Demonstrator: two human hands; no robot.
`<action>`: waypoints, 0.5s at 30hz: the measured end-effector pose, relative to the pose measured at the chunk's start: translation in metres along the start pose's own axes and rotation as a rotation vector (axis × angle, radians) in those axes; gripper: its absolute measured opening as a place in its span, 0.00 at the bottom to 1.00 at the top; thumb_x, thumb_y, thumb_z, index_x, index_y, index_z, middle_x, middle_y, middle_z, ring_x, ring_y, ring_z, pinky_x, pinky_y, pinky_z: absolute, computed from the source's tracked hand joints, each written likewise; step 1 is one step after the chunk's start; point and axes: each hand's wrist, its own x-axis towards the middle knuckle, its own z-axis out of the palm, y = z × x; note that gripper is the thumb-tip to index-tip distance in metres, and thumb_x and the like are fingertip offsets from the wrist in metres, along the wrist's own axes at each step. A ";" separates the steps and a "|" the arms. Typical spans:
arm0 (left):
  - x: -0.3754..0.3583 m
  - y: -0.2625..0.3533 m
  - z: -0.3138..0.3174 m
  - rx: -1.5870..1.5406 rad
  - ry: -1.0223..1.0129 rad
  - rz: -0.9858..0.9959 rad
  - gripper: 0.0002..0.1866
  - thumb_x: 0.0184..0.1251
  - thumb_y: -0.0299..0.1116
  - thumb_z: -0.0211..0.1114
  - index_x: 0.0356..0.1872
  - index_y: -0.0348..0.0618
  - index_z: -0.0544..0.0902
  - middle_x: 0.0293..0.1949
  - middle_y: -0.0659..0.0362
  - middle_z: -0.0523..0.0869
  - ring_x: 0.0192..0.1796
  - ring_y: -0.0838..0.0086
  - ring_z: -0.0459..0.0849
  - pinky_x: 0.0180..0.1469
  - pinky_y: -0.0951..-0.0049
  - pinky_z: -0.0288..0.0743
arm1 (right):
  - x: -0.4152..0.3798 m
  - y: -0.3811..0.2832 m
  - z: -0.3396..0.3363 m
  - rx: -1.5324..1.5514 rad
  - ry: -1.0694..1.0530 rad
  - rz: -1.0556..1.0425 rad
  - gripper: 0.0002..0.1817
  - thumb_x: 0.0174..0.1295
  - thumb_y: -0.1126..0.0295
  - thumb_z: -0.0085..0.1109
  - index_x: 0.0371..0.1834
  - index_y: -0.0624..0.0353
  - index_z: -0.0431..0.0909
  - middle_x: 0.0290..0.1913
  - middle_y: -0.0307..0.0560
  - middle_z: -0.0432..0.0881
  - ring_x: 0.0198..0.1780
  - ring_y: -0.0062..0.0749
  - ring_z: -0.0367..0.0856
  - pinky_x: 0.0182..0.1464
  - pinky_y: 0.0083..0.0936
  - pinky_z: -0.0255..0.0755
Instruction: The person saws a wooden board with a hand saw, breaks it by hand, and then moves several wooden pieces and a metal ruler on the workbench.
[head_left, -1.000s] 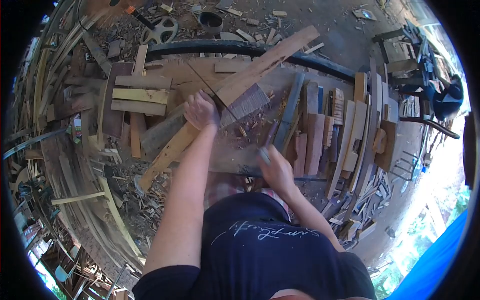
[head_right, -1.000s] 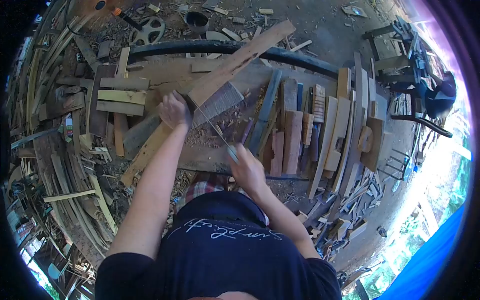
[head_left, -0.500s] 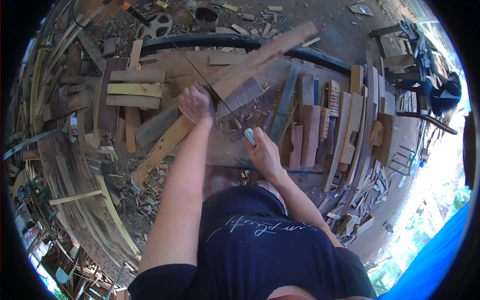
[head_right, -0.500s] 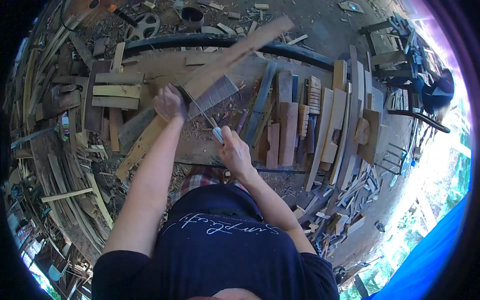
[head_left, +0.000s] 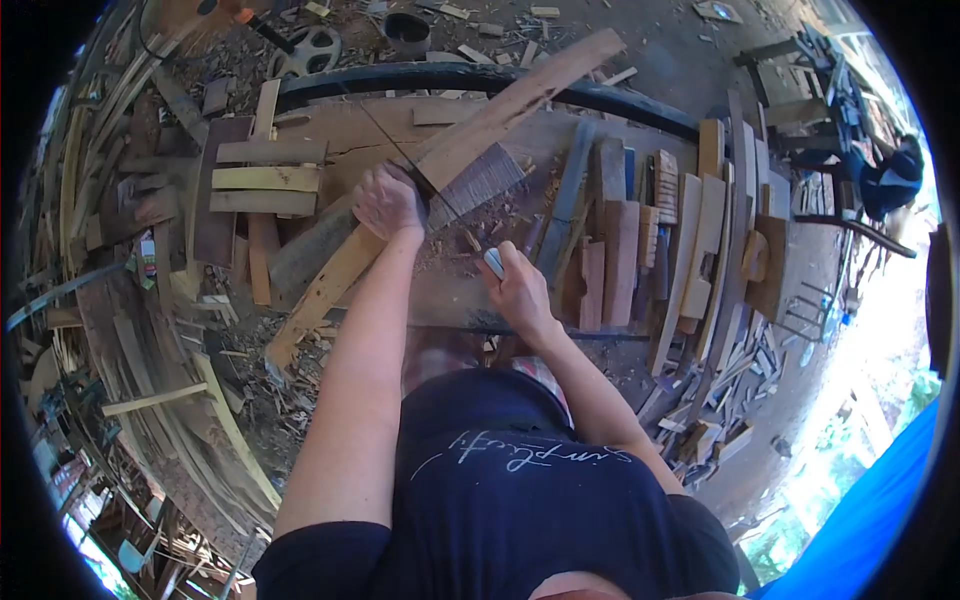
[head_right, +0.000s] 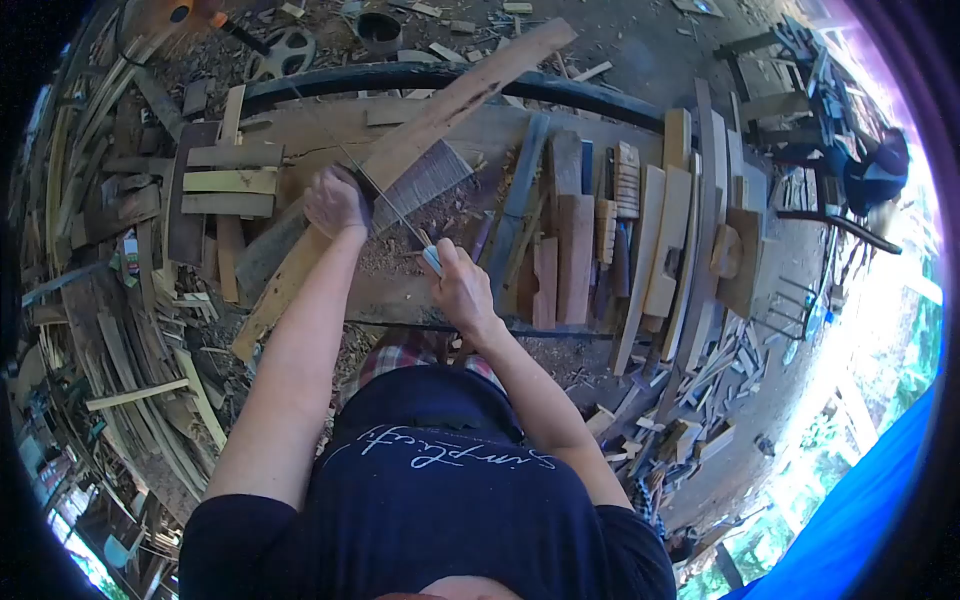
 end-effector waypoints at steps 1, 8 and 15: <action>-0.002 0.001 -0.002 -0.006 0.000 0.011 0.14 0.70 0.44 0.54 0.30 0.52 0.84 0.37 0.60 0.85 0.43 0.60 0.83 0.43 0.54 0.73 | -0.004 -0.001 -0.002 -0.001 0.011 0.007 0.15 0.67 0.61 0.60 0.40 0.58 0.65 0.34 0.60 0.78 0.37 0.64 0.80 0.35 0.51 0.73; 0.002 0.005 -0.011 -0.026 -0.028 -0.005 0.18 0.72 0.47 0.53 0.29 0.51 0.85 0.37 0.60 0.85 0.42 0.60 0.82 0.45 0.56 0.73 | 0.006 -0.003 0.001 -0.023 0.022 -0.013 0.17 0.66 0.60 0.61 0.40 0.58 0.64 0.33 0.60 0.78 0.35 0.64 0.80 0.34 0.52 0.72; -0.002 0.002 -0.001 0.013 0.031 0.014 0.19 0.72 0.45 0.53 0.26 0.49 0.84 0.37 0.59 0.85 0.42 0.59 0.82 0.45 0.57 0.74 | 0.001 0.015 0.016 0.022 0.037 -0.042 0.15 0.66 0.63 0.61 0.40 0.58 0.64 0.32 0.61 0.78 0.35 0.63 0.80 0.34 0.52 0.72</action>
